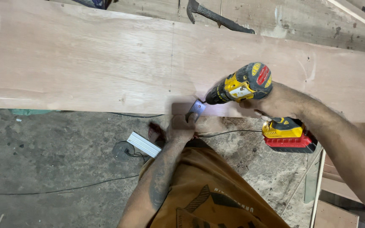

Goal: The person drills a series of holes into a large wooden plank using a power drill, using a square and a metal bracket to mark or guide the positions.

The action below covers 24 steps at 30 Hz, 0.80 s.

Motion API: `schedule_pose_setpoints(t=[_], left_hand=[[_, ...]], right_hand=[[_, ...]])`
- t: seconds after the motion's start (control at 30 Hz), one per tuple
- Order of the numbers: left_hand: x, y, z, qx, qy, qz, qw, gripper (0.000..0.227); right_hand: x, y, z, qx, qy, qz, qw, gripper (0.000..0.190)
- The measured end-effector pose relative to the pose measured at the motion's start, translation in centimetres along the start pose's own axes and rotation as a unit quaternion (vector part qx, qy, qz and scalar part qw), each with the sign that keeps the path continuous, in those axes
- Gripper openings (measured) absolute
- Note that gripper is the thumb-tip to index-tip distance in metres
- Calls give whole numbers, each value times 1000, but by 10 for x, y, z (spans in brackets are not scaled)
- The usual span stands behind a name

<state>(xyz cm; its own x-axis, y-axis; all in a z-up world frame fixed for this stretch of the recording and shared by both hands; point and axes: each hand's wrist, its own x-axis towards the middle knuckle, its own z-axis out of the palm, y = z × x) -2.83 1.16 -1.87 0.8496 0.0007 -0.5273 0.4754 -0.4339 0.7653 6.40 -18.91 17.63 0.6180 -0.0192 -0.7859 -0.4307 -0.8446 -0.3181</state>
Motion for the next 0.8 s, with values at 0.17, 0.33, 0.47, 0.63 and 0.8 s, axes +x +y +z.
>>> schedule_pose_setpoints(t=[0.17, 0.33, 0.47, 0.63, 0.8], left_hand=[[11, -15, 18, 15, 12, -1, 1000, 55], [31, -47, 33, 9, 16, 6, 1000, 54], [28, -40, 27, 16, -8, -5, 1000, 52], [29, -39, 31, -4, -12, -8, 1000, 50], [26, -42, 28, 47, -36, -7, 998, 54]], right_hand=[[8, 10, 1, -4, -8, -13, 1000, 27], [8, 9, 1, -8, -4, -12, 1000, 30], [-1, -2, 3, -12, -12, -11, 1000, 28], [-8, -10, 3, -18, -3, -5, 1000, 28], [-11, -19, 6, -33, 4, -3, 999, 29]])
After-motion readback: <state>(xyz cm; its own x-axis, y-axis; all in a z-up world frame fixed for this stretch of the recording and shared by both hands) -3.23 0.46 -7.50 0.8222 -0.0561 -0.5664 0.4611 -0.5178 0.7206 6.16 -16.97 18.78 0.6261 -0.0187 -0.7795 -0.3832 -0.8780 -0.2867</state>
